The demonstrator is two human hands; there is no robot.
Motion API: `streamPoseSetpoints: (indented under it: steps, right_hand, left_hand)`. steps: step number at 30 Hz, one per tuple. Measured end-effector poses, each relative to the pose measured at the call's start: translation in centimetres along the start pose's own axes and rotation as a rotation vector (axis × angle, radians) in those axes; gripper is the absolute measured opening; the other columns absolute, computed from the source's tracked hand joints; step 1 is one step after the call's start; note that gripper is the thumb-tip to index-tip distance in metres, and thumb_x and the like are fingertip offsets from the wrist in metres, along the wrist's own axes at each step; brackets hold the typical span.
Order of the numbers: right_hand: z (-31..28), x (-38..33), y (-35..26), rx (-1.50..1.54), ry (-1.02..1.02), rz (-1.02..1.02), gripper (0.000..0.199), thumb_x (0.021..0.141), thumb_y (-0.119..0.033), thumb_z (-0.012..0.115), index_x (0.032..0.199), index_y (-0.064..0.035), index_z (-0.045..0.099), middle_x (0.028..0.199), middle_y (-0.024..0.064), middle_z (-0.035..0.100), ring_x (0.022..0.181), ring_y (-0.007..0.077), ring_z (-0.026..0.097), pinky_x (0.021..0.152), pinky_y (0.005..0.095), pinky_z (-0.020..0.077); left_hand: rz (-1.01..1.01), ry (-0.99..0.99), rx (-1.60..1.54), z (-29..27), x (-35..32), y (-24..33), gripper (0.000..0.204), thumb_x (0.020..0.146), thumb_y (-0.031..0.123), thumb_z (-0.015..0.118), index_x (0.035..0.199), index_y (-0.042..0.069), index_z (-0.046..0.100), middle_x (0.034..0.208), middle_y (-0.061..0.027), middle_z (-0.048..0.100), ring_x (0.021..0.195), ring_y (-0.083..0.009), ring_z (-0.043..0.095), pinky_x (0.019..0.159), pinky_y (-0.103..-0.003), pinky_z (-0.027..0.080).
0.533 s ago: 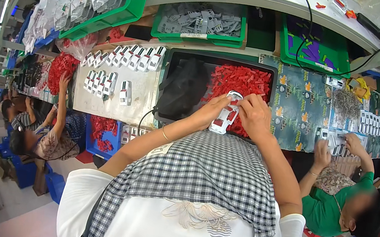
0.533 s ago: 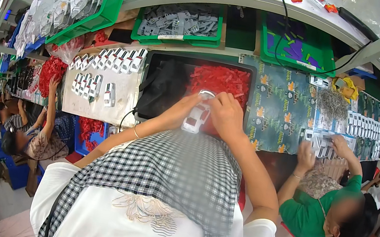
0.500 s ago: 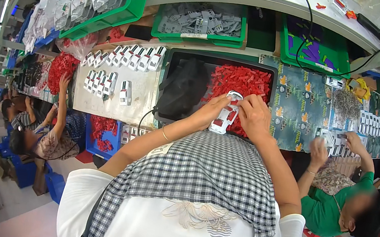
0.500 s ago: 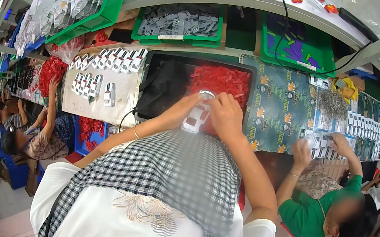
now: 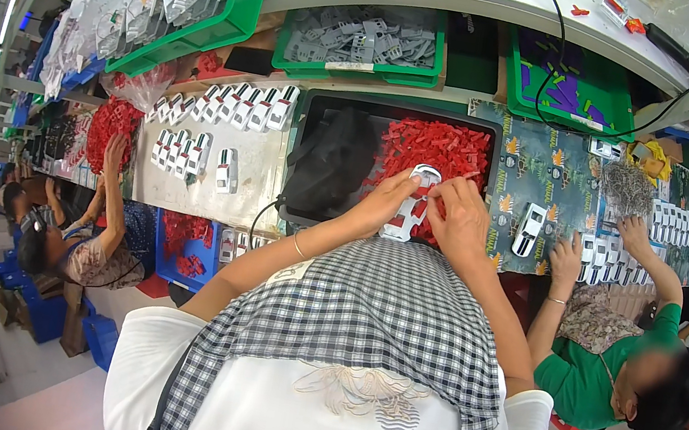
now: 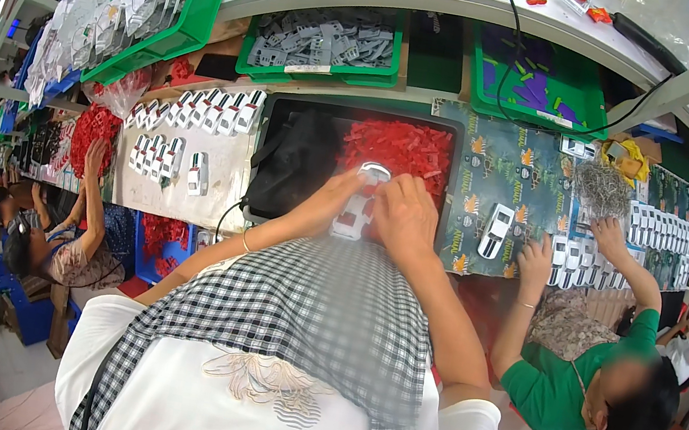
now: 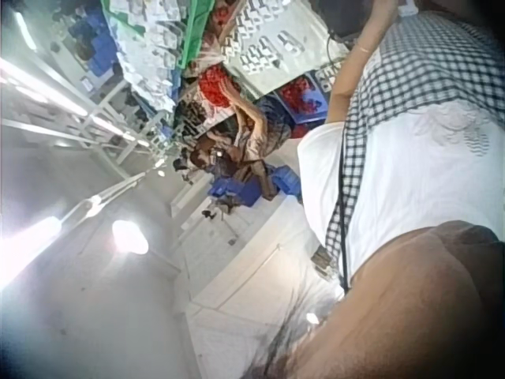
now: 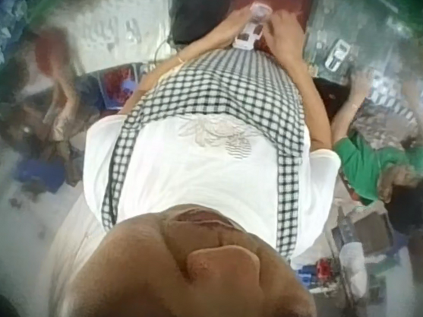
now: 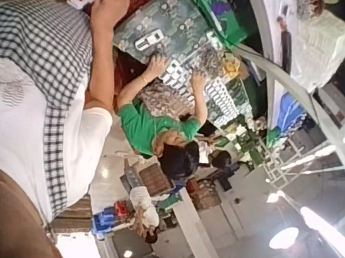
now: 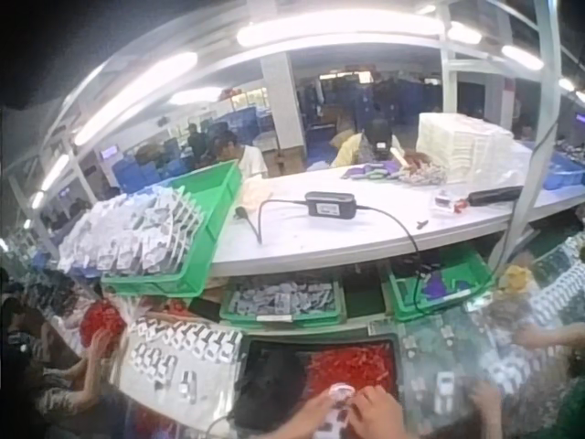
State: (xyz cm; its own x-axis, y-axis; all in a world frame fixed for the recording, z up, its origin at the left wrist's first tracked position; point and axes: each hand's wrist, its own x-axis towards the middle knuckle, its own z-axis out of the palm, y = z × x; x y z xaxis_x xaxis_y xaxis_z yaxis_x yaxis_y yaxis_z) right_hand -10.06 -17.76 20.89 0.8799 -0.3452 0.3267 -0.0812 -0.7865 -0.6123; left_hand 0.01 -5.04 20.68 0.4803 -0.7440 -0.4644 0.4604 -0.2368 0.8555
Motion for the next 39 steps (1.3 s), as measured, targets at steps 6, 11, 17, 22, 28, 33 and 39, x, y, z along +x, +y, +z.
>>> streamPoseSetpoints:
  steps: [6, 11, 17, 22, 28, 33, 39]
  right_hand:
    - [1.1, -0.4, -0.7, -0.001, -0.06, 0.002, 0.014, 0.071, -0.006, 0.068, 0.082, -0.0048, 0.059, 0.082, 0.0073, 0.053, 0.078, 0.0265, 0.053, 0.066, 0.0373, 0.0455]
    - [1.7, -0.9, -0.5, -0.023, -0.052, -0.031, 0.013, 0.073, -0.008, 0.068, 0.082, -0.0045, 0.059, 0.082, 0.008, 0.052, 0.078, 0.0266, 0.053, 0.065, 0.0375, 0.0452]
    - [2.6, -1.0, -0.4, -0.031, -0.037, -0.079, 0.01, 0.076, -0.012, 0.061, 0.085, -0.0077, 0.06, 0.081, 0.0077, 0.05, 0.078, 0.0268, 0.05, 0.064, 0.0388, 0.0428]
    - [2.5, -1.1, -0.4, -0.056, -0.039, -0.062, 0.011, 0.075, -0.012, 0.06, 0.085, -0.0088, 0.059, 0.083, 0.0066, 0.05, 0.081, 0.0259, 0.049, 0.067, 0.0384, 0.0405]
    - [2.6, -1.1, -0.4, -0.054, -0.059, -0.063, 0.011, 0.075, -0.012, 0.06, 0.085, -0.0092, 0.058, 0.083, 0.0064, 0.049, 0.082, 0.0256, 0.049, 0.068, 0.0384, 0.0408]
    - [2.7, -1.2, -0.3, -0.052, -0.069, -0.053, 0.011, 0.075, -0.012, 0.06, 0.085, -0.0092, 0.058, 0.083, 0.0067, 0.049, 0.083, 0.0256, 0.049, 0.068, 0.0385, 0.0414]
    - [2.6, -1.2, -0.2, -0.027, -0.096, -0.043, 0.01, 0.075, -0.012, 0.06, 0.085, -0.0089, 0.059, 0.084, 0.007, 0.05, 0.083, 0.0262, 0.049, 0.069, 0.0387, 0.0407]
  left_hand:
    - [0.003, -0.029, -0.042, -0.1, 0.1, -0.2, 0.033, 0.098, 0.027, 0.039, 0.119, 0.004, 0.05, 0.099, -0.0015, 0.055, 0.083, -0.0061, 0.053, 0.066, -0.021, 0.047]
    - [0.029, -0.027, -0.044, -0.5, 0.4, -1.1, 0.033, 0.098, 0.026, 0.04, 0.121, 0.003, 0.048, 0.104, -0.0032, 0.055, 0.09, -0.0084, 0.052, 0.076, -0.023, 0.046]
    - [0.061, -0.044, -0.066, -0.8, 0.5, -1.5, 0.032, 0.098, 0.026, 0.04, 0.12, 0.003, 0.049, 0.105, -0.0033, 0.055, 0.094, -0.0096, 0.052, 0.081, -0.025, 0.044]
    - [0.047, -0.031, -0.049, -0.8, 0.4, -1.3, 0.031, 0.099, 0.025, 0.04, 0.117, 0.002, 0.05, 0.105, -0.0036, 0.056, 0.094, -0.0097, 0.052, 0.082, -0.025, 0.044]
    - [0.058, 0.002, -0.036, -0.5, 0.3, -1.3, 0.031, 0.099, 0.026, 0.039, 0.116, 0.002, 0.05, 0.105, -0.0039, 0.055, 0.095, -0.0091, 0.05, 0.083, -0.025, 0.042]
    - [0.054, 0.006, -0.002, -0.5, 0.3, -1.3, 0.031, 0.099, 0.026, 0.038, 0.115, 0.002, 0.05, 0.103, -0.0039, 0.055, 0.093, -0.009, 0.05, 0.082, -0.025, 0.042]
    - [0.027, 0.022, -0.132, -0.4, 0.4, -1.5, 0.031, 0.099, 0.027, 0.039, 0.114, 0.002, 0.051, 0.102, -0.0043, 0.055, 0.091, -0.0093, 0.051, 0.078, -0.024, 0.044]
